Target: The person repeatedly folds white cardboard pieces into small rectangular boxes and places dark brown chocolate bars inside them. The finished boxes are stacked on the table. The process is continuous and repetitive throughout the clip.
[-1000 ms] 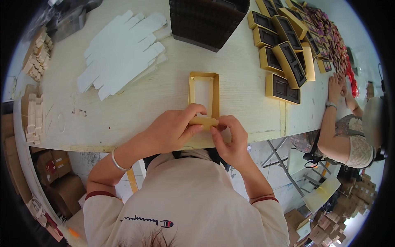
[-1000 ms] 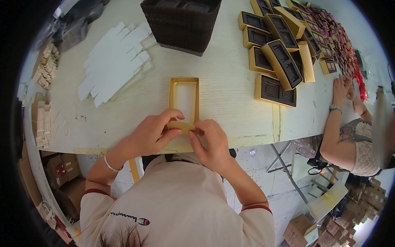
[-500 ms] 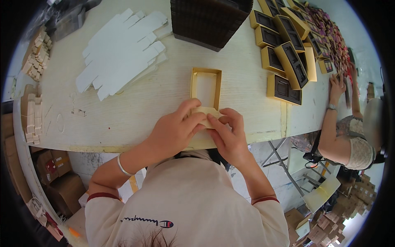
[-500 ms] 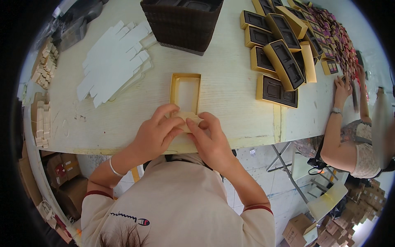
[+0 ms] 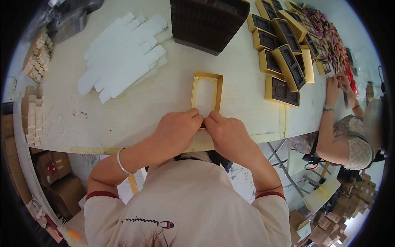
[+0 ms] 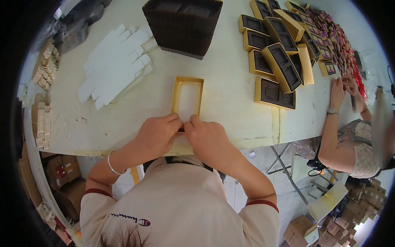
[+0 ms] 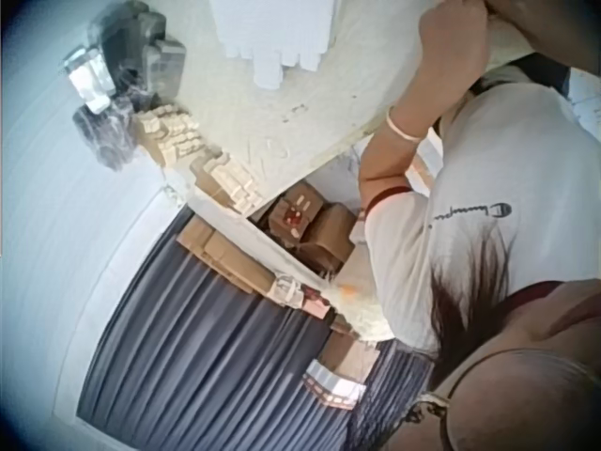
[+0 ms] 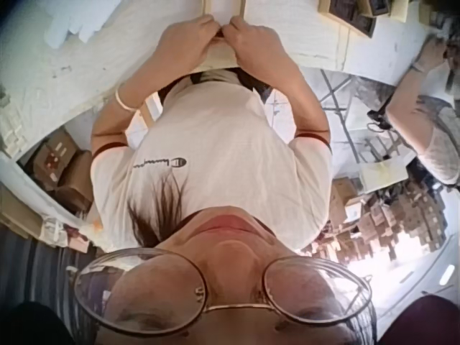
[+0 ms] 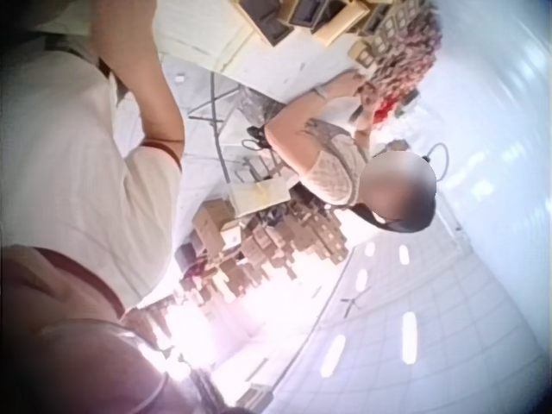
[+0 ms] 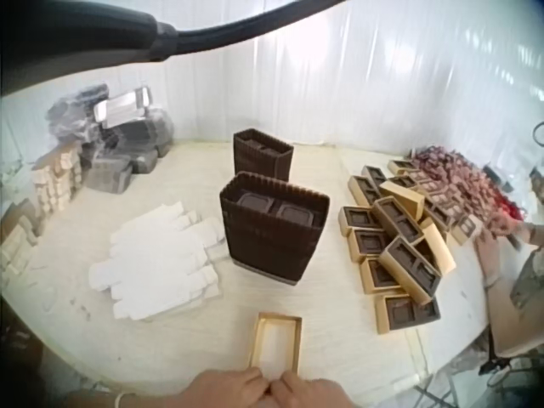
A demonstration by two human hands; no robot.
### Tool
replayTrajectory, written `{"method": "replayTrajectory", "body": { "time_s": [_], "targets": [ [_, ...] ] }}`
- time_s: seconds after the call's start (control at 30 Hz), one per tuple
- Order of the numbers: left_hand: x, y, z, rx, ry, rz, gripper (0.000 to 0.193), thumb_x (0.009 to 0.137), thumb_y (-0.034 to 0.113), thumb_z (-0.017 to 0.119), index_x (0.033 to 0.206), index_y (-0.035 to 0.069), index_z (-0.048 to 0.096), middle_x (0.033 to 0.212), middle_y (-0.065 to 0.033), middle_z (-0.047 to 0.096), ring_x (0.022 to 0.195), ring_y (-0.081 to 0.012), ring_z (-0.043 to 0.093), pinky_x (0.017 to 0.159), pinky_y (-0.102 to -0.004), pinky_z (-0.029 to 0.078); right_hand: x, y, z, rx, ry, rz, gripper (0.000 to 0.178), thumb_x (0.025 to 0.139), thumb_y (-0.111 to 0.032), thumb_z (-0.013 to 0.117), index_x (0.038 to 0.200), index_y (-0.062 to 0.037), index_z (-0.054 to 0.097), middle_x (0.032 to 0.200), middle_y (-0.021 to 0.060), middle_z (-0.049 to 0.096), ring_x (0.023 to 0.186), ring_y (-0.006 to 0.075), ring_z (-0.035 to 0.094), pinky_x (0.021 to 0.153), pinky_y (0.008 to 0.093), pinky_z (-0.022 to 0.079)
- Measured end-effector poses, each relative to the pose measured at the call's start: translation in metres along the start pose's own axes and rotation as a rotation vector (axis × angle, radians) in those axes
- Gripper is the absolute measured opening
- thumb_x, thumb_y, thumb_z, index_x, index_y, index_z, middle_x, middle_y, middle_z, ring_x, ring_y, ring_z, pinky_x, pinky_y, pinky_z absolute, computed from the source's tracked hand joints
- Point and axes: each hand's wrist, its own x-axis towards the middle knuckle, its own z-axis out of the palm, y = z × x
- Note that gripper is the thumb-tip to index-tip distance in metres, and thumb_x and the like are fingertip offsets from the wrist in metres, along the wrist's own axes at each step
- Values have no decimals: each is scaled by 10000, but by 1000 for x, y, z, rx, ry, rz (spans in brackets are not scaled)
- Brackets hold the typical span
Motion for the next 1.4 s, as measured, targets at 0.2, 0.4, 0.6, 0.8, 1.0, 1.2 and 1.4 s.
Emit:
{"method": "replayTrajectory", "body": {
  "time_s": [0.2, 0.4, 0.6, 0.8, 1.0, 1.2, 1.4],
  "targets": [
    [-12, 1, -65, 273, 228, 179, 583, 668, 202, 802, 1210, 132, 599, 1350, -102, 488, 1218, -287, 475, 1011, -505, 372, -3, 28, -25, -5, -148, -275, 300, 668, 94, 589, 923, -56, 642, 946, 64, 591, 911, 284, 574, 777, 392, 459],
    [-11, -33, -31, 229, 95, 131, 831, 629, 299, 829, 1366, 137, 481, 1371, -120, 397, 1258, -317, 382, 1123, -584, 208, 13, 21, -83, 161, 277, -375, 407, 664, 97, 569, 1013, -74, 693, 1214, 138, 610, 1067, 305, 578, 884, 386, 460],
    [-19, -15, -5, 151, 310, -43, 804, 728, 321, 774, 1411, 103, 409, 1298, -150, 405, 1224, -331, 406, 1102, -590, 237, 89, 36, -147, -413, 816, -394, 178, 775, -89, 718, 929, -11, 675, 975, 89, 654, 867, 294, 578, 755, 376, 455],
    [-26, -21, 4, 9, 409, -32, 768, 759, 259, 757, 1414, 85, 396, 1305, -162, 409, 1213, -348, 413, 1087, -560, 279, 107, 35, -157, -219, 528, -181, 175, 776, -121, 719, 678, 1, 641, 775, 63, 655, 763, 253, 555, 715, 373, 438],
    [-24, -25, 2, -22, 407, -30, 813, 750, 270, 770, 1430, 84, 366, 1331, -141, 423, 1210, -336, 428, 1086, -548, 288, 99, 43, -168, 222, 697, -224, 142, 852, -126, 696, 816, 6, 659, 768, 20, 617, 696, 112, 486, 645, 238, 401],
    [-34, -30, -16, -119, 599, 0, 989, 676, 358, 835, 1460, 87, 297, 1478, -164, 317, 1212, -331, 438, 1020, -488, 372, 15, -8, -156, 642, 679, -256, 103, 957, -111, 553, 880, -50, 584, 820, -27, 544, 746, 56, 477, 669, 197, 381],
    [-35, -22, -41, -194, 386, 273, 776, 671, 213, 838, 1350, 77, 488, 1353, -130, 501, 1048, -293, 580, 862, -375, 490, 22, 31, -58, 1364, -112, 283, 221, 992, -229, 516, 884, -45, 573, 744, -3, 573, 587, 78, 543, 503, 234, 460]
  ]
}}
